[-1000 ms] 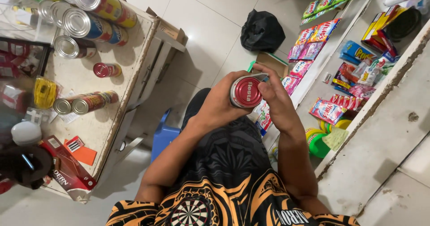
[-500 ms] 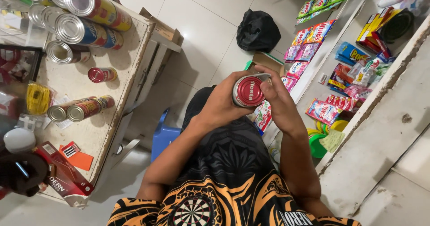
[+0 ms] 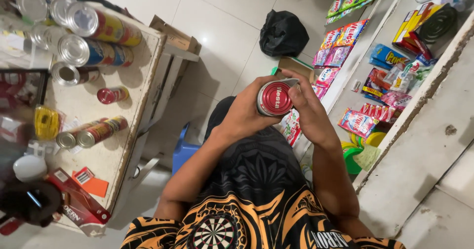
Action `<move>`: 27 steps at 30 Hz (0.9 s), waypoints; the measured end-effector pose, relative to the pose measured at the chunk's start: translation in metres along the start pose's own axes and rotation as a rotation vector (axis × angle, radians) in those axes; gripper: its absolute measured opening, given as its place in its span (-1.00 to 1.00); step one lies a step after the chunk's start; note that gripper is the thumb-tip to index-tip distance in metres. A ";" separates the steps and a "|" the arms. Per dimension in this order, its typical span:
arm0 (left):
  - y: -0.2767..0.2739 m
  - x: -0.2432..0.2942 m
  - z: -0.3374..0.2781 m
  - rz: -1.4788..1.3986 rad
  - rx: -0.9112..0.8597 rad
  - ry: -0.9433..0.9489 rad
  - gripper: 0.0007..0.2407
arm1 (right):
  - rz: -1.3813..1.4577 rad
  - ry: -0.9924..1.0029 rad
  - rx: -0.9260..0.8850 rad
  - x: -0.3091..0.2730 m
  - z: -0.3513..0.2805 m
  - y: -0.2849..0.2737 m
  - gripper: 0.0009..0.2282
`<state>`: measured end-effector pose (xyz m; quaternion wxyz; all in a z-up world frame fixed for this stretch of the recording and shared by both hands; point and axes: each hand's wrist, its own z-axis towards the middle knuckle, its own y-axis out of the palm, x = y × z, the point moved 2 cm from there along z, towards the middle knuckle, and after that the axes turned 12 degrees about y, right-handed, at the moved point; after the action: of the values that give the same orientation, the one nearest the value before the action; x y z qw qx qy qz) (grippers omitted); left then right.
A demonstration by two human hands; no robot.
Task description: Wiping canned food containers with a cloth and placing them on a shelf in a store.
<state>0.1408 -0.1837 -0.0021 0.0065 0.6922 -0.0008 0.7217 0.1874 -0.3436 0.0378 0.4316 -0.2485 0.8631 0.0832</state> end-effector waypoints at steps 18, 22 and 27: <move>0.005 0.005 0.023 -0.009 -0.121 0.047 -0.29 | -0.023 -0.017 0.066 -0.017 -0.010 -0.010 -0.38; -0.003 0.018 0.017 0.013 -0.057 0.055 -0.33 | -0.047 -0.014 0.061 -0.037 -0.012 0.003 -0.33; -0.022 0.008 -0.002 0.065 0.079 0.083 -0.35 | -0.125 0.010 -0.077 -0.018 0.005 0.013 -0.39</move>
<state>0.1383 -0.1612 0.0061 -0.0440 0.6609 0.0054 0.7491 0.1935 -0.3245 0.0477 0.4220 -0.3188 0.8441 0.0881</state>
